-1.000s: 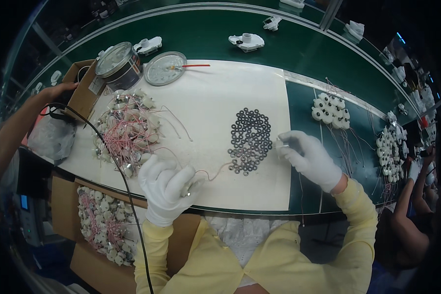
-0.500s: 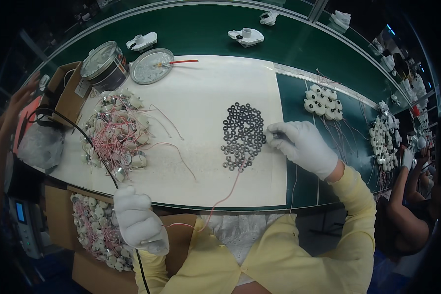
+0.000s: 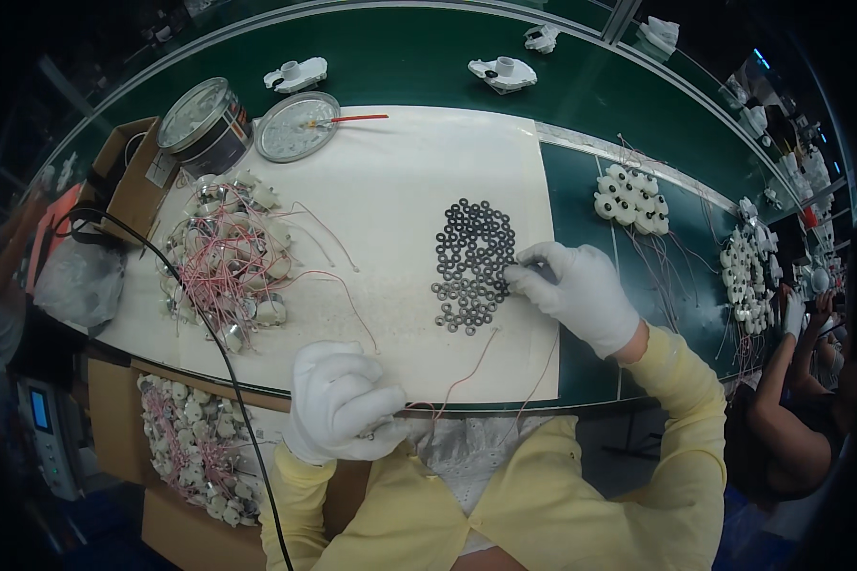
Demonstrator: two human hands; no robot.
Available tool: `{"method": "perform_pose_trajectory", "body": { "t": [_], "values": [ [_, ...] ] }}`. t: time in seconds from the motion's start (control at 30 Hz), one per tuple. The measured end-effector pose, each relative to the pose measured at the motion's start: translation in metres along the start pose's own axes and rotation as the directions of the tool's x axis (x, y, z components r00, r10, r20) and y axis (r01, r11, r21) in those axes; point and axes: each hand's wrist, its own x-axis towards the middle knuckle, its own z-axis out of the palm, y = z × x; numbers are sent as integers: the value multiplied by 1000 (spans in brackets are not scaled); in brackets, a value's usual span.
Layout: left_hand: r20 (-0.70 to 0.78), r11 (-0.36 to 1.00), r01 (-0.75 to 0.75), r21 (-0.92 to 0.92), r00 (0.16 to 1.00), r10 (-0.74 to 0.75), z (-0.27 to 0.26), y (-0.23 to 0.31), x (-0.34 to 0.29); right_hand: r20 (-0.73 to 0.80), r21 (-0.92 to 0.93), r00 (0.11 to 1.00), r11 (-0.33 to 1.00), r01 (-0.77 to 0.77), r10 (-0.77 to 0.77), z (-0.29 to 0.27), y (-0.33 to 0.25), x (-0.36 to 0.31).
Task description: The person assembles small electronic components by hand at a workstation. They pick up white plastic housings and insert small black circular washers into them, then place the finished units on the table. The person also handles red and white wires connected to the components.
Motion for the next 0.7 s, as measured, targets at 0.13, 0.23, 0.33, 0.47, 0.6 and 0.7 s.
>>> {"method": "perform_pose_trajectory", "body": {
  "t": [0.13, 0.23, 0.33, 0.47, 0.6, 0.7],
  "values": [
    [57, 1000, -10, -13, 998, 10, 7, -4, 1, -51, -100, 998, 995, 25, -31, 4, 0, -3],
    [74, 1000, -6, -18, 997, 7, 10, -6, -1, 21, -169, 999, 985, 47, -44, -5, -4, -3],
    [67, 1000, 4, -13, 998, -3, 11, -6, -1, 118, -270, 989, 955, 120, -91, -15, -5, -10],
    [52, 1000, -2, -7, 999, 2, 12, -6, -1, 185, -390, 968, 891, 231, -170, -24, -11, -23],
    [54, 1000, 7, -12, 998, -7, 11, -6, 2, 203, -416, 963, 874, 250, -179, -22, -18, -25],
    [56, 1000, 23, -12, 998, -22, 11, -5, 1, 216, -394, 959, 882, 258, -184, -20, -16, -22]
  ]
}}
